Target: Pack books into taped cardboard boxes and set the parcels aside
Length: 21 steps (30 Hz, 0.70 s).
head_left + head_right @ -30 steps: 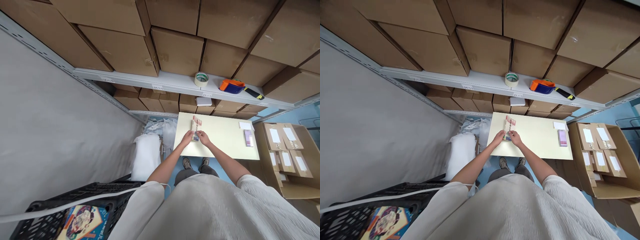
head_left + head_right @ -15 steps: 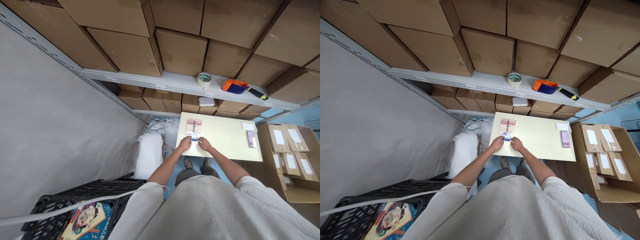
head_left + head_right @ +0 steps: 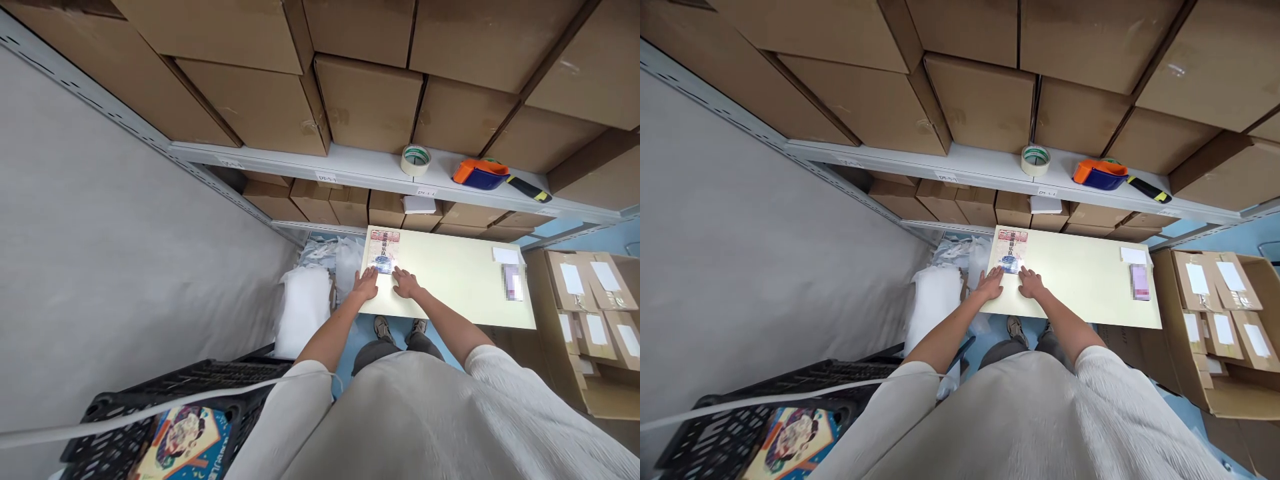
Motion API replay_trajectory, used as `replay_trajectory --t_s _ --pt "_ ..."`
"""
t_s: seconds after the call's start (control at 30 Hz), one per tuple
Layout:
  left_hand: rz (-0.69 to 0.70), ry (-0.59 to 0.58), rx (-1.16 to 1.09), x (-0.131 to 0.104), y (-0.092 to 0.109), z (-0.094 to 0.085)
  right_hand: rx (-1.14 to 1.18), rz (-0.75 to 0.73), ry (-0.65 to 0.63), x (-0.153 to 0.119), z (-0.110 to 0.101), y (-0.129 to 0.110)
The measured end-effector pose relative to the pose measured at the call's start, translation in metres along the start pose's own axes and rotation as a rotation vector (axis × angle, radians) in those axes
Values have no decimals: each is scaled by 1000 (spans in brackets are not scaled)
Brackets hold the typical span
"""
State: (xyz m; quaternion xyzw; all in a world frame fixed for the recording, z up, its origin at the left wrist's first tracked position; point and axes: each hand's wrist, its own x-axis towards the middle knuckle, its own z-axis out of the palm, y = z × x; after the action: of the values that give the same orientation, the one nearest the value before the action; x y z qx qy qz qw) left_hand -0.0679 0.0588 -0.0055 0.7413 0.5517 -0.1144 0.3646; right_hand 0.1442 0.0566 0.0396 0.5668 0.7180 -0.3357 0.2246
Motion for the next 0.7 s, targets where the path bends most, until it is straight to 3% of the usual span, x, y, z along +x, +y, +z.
replay_trajectory --t_s 0.23,0.5,0.7 --pt "-18 19 -11 13 -10 -10 -17 21 -28 14 -16 -13" --pt "-4 62 -46 14 -12 -11 -35 22 -5 20 -20 -19" --pt "88 263 -190 4 -3 -10 39 -72 244 4 -20 5"
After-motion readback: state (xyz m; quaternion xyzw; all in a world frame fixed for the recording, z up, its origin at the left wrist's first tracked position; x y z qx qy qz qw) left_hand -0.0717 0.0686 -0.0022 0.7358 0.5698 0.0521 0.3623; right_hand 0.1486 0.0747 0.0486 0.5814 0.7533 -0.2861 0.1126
